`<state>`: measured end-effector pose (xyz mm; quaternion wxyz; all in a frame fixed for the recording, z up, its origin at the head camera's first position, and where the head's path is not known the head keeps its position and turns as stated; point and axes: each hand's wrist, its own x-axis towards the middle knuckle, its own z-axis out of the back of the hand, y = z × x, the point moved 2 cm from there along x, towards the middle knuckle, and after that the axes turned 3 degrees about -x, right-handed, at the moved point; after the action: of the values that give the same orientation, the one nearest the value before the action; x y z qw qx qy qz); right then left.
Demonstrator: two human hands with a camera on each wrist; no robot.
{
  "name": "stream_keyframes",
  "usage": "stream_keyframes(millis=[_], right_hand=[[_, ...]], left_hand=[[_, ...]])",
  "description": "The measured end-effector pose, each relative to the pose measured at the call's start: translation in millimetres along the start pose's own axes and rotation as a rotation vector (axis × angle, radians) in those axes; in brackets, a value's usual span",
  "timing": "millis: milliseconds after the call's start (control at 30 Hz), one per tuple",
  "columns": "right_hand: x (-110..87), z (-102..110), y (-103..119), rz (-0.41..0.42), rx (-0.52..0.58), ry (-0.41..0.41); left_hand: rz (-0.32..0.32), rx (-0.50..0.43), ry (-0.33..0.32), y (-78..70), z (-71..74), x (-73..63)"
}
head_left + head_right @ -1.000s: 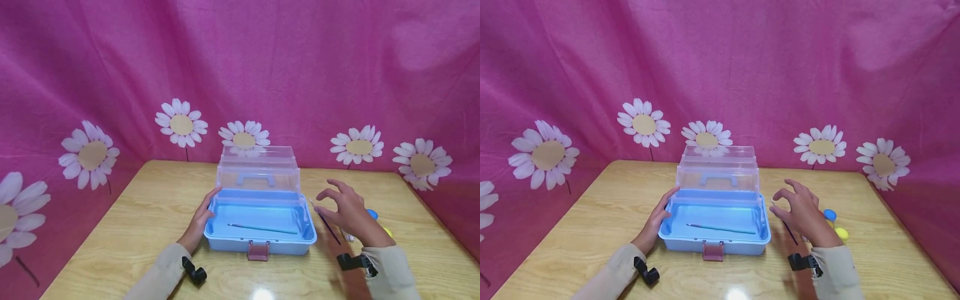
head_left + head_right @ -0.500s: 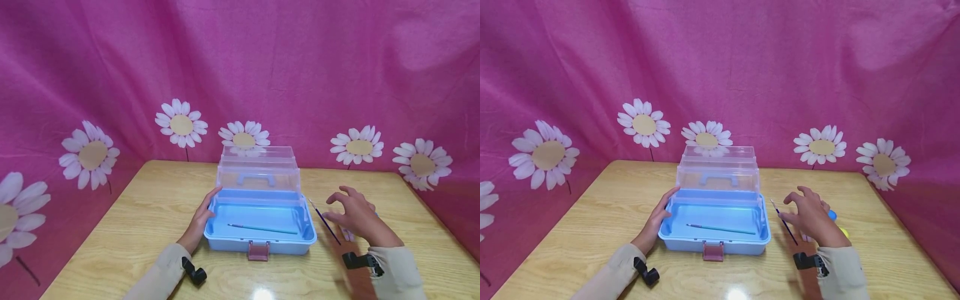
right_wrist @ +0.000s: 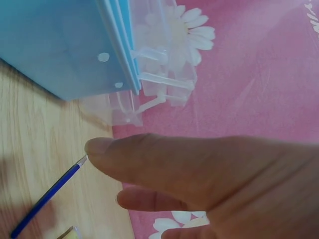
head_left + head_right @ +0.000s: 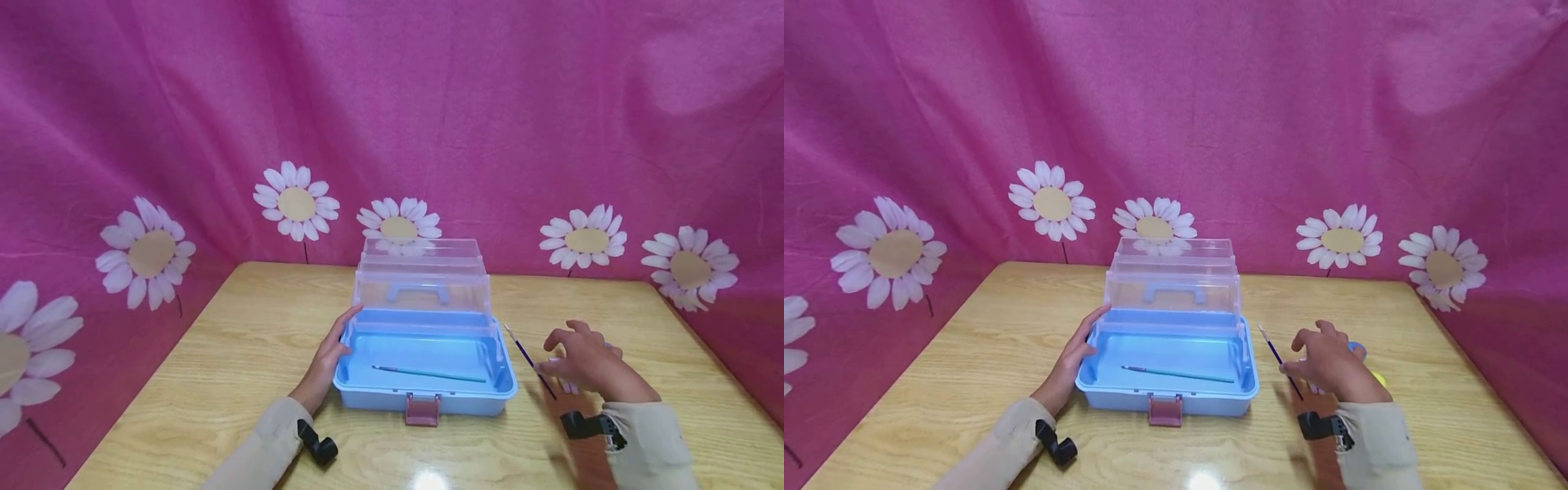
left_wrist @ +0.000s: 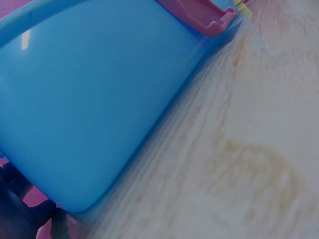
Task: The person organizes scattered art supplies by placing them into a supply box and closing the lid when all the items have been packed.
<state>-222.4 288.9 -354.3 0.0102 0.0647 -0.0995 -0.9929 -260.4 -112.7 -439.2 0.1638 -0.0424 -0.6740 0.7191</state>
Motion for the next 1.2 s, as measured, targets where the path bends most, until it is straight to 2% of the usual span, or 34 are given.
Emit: stream_keyframes(millis=[300,533,967,1200], right_hand=[[6.2,-8.7,-2.1,-0.052,-0.041,0.072],[7.4,-13.0,-5.4,-0.055,-0.003,0.116],[7.5,-20.0,-7.3,-0.054,0.002,0.093],[6.5,-24.3,-5.4,-0.048,-0.009,0.114]], left_hand=[[0.004,0.003,0.001,0.7,-0.2,0.2],[0.007,0.001,0.005,0.4,-0.7,0.2],[0.009,-0.012,0.008,0.4,-0.6,1.5],[0.017,-0.015,0.005,1.1,-0.8,0.6]])
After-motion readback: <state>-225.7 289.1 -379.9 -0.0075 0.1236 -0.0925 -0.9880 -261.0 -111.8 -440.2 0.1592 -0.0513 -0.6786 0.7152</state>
